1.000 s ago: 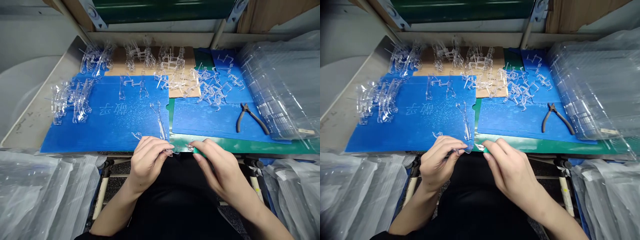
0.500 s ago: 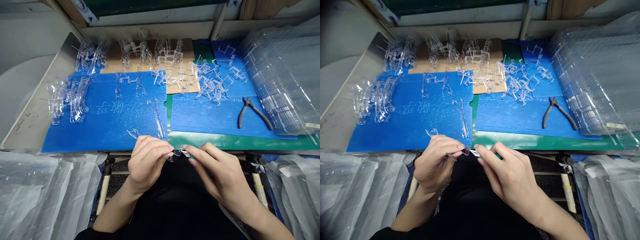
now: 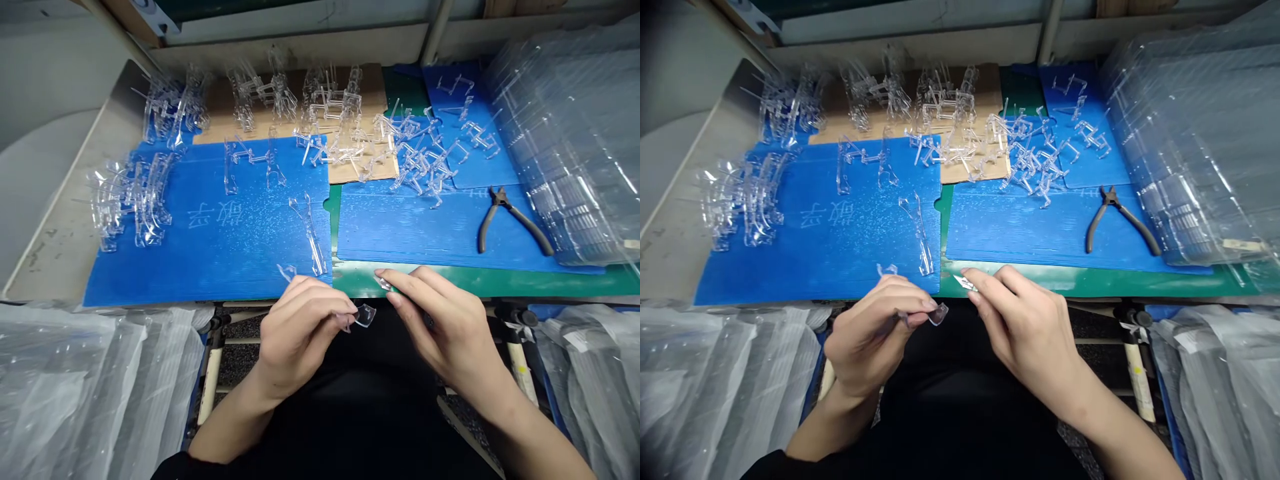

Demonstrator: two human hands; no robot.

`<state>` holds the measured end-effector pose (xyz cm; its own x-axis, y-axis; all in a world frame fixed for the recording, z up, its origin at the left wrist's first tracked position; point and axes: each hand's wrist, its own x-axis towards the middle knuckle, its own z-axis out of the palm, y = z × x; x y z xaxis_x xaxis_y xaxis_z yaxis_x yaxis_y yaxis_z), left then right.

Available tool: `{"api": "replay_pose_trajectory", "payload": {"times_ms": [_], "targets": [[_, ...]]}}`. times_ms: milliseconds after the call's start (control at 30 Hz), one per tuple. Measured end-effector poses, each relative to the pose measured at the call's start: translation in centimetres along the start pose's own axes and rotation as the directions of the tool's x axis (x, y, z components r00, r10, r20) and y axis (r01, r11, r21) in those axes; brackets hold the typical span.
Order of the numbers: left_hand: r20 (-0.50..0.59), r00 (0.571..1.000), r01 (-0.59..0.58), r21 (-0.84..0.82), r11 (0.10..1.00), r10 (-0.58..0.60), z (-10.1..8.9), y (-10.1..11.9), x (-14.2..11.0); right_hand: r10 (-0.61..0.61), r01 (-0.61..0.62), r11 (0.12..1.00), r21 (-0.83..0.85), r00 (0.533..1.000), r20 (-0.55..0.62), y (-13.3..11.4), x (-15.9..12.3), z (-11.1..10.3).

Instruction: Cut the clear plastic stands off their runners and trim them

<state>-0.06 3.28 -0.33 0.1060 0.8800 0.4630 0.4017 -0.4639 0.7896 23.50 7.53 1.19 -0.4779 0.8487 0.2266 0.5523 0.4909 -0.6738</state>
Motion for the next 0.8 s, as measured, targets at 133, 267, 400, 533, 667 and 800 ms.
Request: {"api": "replay_pose_trajectory", "payload": {"times_ms": [133, 267, 400, 533, 667, 800], "targets": [[0.079, 0.956, 0.294, -0.236, 0.926, -0.283, 0.5, 0.2, -0.3, 0.019, -0.016, 0.995, 0.095, 1.0, -0.024, 0.2, 0.2, 0.1], [0.146, 0.922, 0.388, -0.372, 0.843, -0.359, 0.9, 0.1, -0.5, 0.031, -0.026, 0.99, 0.141, 0.999, -0.035, -0.3, -0.2, -0.2], [0.167, 0.928, 0.372, -0.364, 0.854, -0.333, 1.2, 0.0, -0.5, 0.092, -0.074, 0.944, 0.321, 0.995, -0.04, -1.0, -0.3, -1.3], [0.22, 0.917, 0.39, -0.323, 0.863, -0.332, 1.2, 0.1, -0.3, 0.16, -0.159, 0.826, 0.54, 0.986, 0.045, -1.0, 0.4, -2.2], [0.24, 0.921, 0.373, -0.323, 0.87, -0.307, 1.3, 0.3, -0.3, 0.167, -0.224, 0.756, 0.616, 0.975, 0.148, -0.6, 1.0, -2.3], [0.239, 0.934, 0.336, -0.339, 0.879, -0.265, 1.6, 0.4, -0.4, 0.215, -0.303, 0.674, 0.674, 0.953, 0.213, -0.2, 0.9, -2.0]]}}
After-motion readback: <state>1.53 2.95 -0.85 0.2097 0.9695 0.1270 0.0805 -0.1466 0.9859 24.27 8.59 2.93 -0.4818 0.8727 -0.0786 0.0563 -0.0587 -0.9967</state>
